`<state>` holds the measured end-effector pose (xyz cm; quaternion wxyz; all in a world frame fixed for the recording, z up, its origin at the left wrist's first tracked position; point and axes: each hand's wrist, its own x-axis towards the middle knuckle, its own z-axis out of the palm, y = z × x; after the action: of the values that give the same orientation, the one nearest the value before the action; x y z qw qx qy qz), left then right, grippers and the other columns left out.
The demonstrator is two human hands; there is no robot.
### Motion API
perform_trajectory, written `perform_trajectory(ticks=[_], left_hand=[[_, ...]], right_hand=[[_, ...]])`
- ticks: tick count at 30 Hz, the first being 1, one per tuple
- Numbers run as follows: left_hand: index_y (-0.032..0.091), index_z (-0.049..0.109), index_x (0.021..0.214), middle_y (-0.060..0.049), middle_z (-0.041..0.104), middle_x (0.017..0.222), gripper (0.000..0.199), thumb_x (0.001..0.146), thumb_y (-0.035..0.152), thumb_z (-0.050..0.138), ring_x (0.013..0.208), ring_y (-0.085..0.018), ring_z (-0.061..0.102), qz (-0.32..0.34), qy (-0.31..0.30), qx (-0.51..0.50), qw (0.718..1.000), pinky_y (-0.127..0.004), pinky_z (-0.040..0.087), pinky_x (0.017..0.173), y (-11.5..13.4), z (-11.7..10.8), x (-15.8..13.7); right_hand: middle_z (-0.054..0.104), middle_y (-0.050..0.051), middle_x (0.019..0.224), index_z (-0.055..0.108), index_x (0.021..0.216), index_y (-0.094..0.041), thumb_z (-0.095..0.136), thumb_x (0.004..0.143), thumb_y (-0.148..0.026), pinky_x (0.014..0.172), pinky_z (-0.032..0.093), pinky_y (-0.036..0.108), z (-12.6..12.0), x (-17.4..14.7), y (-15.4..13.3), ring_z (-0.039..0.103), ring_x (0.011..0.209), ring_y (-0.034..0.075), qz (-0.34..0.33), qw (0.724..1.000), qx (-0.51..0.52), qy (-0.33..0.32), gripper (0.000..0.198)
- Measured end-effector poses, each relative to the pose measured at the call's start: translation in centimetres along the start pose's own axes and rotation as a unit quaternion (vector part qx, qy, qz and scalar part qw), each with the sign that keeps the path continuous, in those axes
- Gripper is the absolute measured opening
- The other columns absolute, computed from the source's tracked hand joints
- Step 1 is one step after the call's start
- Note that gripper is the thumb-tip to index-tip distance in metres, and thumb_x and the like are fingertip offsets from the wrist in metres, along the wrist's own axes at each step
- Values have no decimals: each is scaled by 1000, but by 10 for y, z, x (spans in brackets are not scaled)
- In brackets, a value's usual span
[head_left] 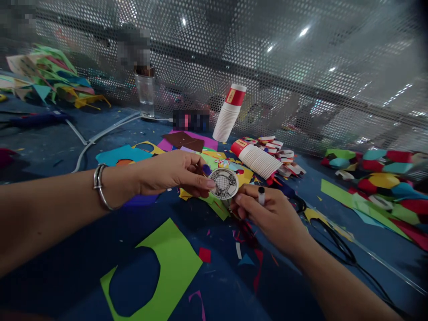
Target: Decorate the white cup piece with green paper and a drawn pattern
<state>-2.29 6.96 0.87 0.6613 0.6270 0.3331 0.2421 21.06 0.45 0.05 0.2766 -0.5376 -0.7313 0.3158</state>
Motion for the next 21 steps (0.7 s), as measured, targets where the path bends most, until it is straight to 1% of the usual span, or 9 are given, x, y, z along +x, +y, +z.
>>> perform_trajectory(ticks=[3,5,8,10,13,14,16,18,21], left_hand=[[19,62,107,-5,76,85,40,75,35,80,75,-19,72,-49,-54,115,991,-28,54,68,11,-14,-5],[21,65,106,-4,77,81,38,76,40,78,73,-21,72,-53,-55,219,973,-28,51,63,20,-24,-10],[22,71,94,-2,74,72,24,78,40,75,64,-18,66,-13,-66,400,914,-25,42,56,30,-32,-19],[23,74,88,-2,72,75,16,77,35,75,65,-18,64,-4,-85,470,879,-25,39,56,32,-29,-26],[23,74,86,-1,70,77,16,75,33,76,67,-18,61,-1,-119,524,843,-26,35,56,30,-14,-35],[23,73,86,-1,70,78,17,74,34,77,68,-18,59,-7,-115,544,831,-26,34,55,28,-8,-38],[23,71,87,-2,68,81,21,71,36,77,69,-19,57,-6,-101,565,819,-27,31,54,23,0,-44],[24,70,88,-2,67,82,24,70,37,77,69,-19,56,-8,-93,571,816,-28,30,54,18,4,-50],[25,68,87,-1,66,84,21,72,35,76,72,-19,56,-17,-101,554,826,-28,30,55,12,5,-61]], right_hand=[[56,-2,57,60,65,-19,49,93,-32,50,35,26,-1,1,-1,48,52,12,41,997,-22,-65,32],[56,-2,54,62,66,-19,49,93,-33,46,34,26,-2,1,-1,47,47,12,70,991,-42,-101,33],[57,-1,55,65,68,-19,50,94,-38,44,35,25,-4,1,0,49,46,13,90,985,-78,-128,35],[58,0,54,65,68,-19,50,95,-41,44,35,26,-6,1,2,50,46,13,89,982,-102,-132,38],[56,0,53,65,68,-19,50,96,-44,46,33,26,-7,2,5,49,47,13,75,979,-138,-128,40],[55,0,53,65,67,-20,50,96,-44,46,32,27,-7,2,5,48,47,13,67,979,-148,-126,41],[52,-1,53,63,67,-20,50,96,-44,47,30,27,-7,2,7,46,49,13,50,977,-166,-121,40],[49,-3,54,60,66,-20,49,96,-44,48,28,27,-8,3,8,43,49,13,38,976,-182,-114,40],[44,-4,54,52,64,-21,48,96,-44,49,26,28,-12,3,9,40,50,12,25,973,-209,-90,40]])
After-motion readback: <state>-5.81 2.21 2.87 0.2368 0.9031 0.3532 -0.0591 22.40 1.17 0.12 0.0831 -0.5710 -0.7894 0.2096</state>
